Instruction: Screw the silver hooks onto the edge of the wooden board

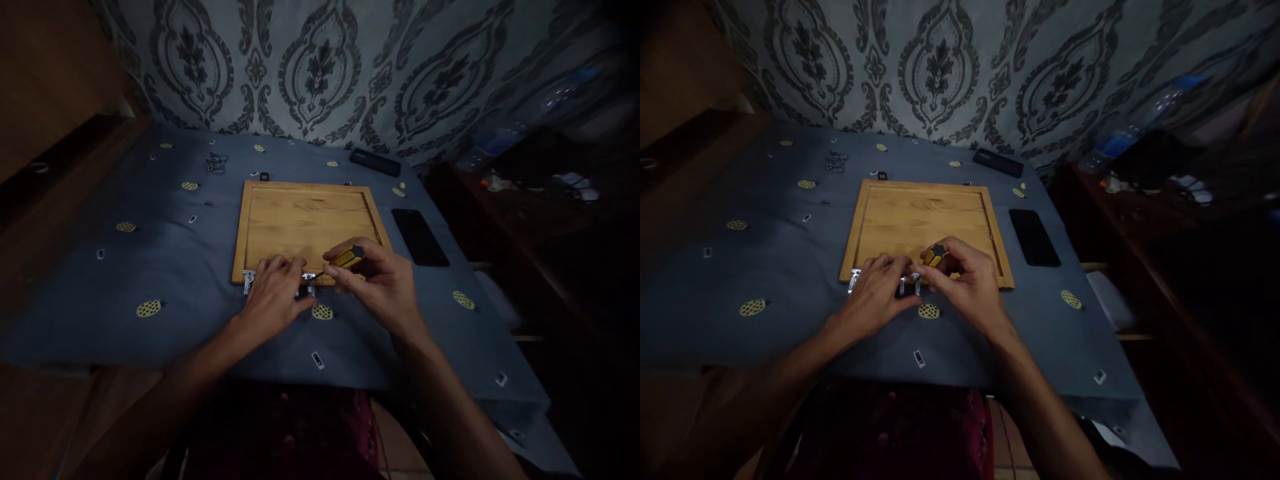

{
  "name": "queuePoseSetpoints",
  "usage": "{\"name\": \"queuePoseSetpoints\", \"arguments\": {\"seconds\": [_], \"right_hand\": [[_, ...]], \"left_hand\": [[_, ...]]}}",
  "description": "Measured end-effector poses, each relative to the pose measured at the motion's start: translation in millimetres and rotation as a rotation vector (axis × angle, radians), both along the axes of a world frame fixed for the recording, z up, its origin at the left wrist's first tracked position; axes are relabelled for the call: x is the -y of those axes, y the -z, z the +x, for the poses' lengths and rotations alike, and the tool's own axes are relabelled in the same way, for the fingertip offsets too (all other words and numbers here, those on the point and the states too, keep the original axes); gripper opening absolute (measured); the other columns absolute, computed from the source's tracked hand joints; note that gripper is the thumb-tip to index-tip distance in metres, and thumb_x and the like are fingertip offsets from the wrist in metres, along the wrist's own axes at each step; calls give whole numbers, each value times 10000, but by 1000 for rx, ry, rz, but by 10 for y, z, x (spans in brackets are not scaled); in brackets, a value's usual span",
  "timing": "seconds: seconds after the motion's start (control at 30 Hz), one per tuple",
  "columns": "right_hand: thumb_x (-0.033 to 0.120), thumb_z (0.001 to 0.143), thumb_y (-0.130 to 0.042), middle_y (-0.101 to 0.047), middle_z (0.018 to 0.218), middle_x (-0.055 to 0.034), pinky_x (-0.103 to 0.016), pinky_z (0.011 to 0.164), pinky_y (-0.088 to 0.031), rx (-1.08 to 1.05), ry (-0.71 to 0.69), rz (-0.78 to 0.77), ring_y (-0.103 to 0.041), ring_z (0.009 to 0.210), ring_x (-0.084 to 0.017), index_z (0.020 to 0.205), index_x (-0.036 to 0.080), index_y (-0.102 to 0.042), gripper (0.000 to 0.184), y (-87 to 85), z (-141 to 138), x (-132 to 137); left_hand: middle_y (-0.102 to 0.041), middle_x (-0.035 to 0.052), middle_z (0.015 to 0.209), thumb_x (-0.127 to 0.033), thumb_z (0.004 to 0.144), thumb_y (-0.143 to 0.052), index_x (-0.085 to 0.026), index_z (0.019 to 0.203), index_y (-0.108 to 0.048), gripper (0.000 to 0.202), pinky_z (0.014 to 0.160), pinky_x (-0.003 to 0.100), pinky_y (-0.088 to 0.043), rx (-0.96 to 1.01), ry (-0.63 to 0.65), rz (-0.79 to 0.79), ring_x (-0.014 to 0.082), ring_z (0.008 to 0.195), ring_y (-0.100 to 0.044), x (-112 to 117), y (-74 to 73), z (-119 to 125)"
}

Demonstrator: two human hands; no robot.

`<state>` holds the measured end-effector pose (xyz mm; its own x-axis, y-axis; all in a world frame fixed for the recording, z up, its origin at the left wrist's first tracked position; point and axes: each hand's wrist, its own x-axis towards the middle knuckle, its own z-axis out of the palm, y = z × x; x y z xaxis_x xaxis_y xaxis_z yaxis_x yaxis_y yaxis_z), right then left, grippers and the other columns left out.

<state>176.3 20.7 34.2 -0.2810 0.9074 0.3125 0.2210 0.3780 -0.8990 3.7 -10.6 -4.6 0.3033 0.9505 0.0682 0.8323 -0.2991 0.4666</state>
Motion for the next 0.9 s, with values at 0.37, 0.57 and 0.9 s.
{"name": "queuePoseSetpoints", "arguments": {"seconds": [0.37, 0.57, 0.9], "right_hand": [[437, 819, -796, -689, 716, 1, -245, 498, -535, 47, -55, -1, -647, 536, -123, 806, 201, -704, 254, 28, 35, -13], [427, 799, -814, -653, 729, 24, -231, 453, -536, -114, 203, 57, -596, 486, -96, 804, 220, -682, 246, 75, -50, 37], [401, 814, -797, -630, 688, 26, -239, 474, -571, -102, 223, 28, -598, 507, -108, 802, 219, -677, 218, 135, 0, 45]], "left_hand": [[-671, 87, 1092, -377, 860, -766, -199, 1116, -534, 388, 922, 446, -440, 4, -10, 9, 307, 1089, -578, 0, -8, 0], [-672, 88, 1088, -375, 837, -795, -181, 1130, -534, 438, 925, 439, -441, 10, -8, 26, 306, 1089, -583, 7, 2, -2], [-683, 83, 1106, -361, 849, -782, -197, 1141, -532, 419, 939, 450, -431, 17, 0, -2, 304, 1108, -575, -1, -4, -5]]}}
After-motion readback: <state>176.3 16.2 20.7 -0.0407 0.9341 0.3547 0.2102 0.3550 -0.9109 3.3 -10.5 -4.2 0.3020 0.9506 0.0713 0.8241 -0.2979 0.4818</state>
